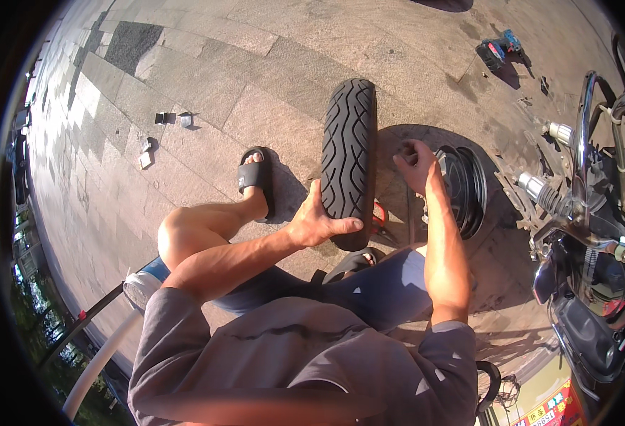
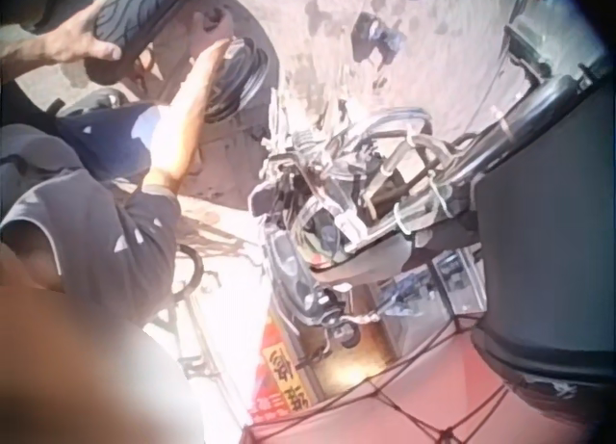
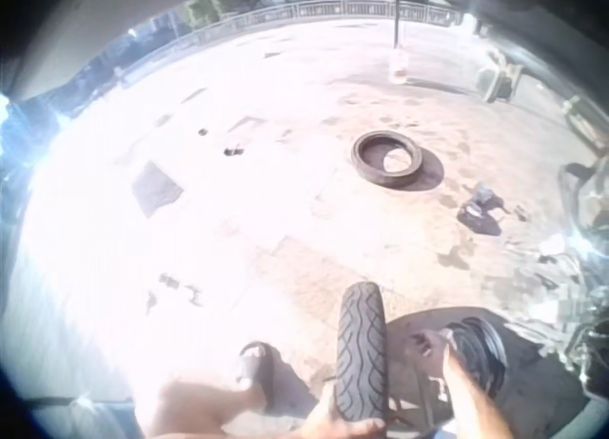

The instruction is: The person removes a tire from a scooter wheel, inspects the tire and rim, and then uses a tool to remove the rim lock from the wheel.

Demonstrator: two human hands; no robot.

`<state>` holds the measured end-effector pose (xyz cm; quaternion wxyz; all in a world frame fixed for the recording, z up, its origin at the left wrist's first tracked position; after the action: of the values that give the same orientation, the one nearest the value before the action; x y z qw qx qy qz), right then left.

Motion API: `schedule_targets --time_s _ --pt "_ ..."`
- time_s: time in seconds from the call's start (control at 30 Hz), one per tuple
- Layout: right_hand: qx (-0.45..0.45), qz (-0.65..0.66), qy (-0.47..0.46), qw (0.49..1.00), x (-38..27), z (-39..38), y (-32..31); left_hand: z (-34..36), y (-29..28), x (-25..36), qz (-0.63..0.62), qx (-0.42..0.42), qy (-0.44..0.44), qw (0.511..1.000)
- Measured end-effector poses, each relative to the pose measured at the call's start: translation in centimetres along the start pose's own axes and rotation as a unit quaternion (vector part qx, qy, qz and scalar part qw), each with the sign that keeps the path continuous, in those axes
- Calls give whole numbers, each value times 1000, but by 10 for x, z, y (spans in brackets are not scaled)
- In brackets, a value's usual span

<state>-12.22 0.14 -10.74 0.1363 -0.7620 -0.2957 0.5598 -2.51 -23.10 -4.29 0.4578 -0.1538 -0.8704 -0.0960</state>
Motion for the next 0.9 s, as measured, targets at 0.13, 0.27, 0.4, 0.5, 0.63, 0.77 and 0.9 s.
schedule_targets --time_s 0.13,0.27,0.4,0.5,0.63,0.77,0.9 --pt "-1 3 4 1000 0 2 2 5 2 -7 -35 -6 24 999" --pt "16 -10 12 1000 -3 0 -7 8 6 4 -47 -20 28 998" --pt "60 -16 0 998 -16 -16 -39 13 11 1 -113 -41 13 993" --pt "176 5 -40 984 -8 -40 -83 15 16 15 -179 -59 -4 982" --pt "288 -151 -4 946 28 -94 -134 34 13 23 -208 -60 -2 976" --pt "214 -221 144 941 86 -128 -135 41 12 35 -221 -55 -31 973" --pt "131 -134 231 955 113 -133 -113 51 9 39 -228 -19 -21 973"
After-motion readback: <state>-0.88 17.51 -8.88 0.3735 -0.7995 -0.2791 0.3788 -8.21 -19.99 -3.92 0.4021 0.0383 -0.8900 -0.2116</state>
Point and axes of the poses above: each hand's wrist, its own z-axis towards the middle knuckle, its own y-axis out of the palm, x = y × z, the point moved 8 cm from there along z, towards the middle knuckle, and after that the axes turned 2 degrees about -x, right-handed, at the moved point
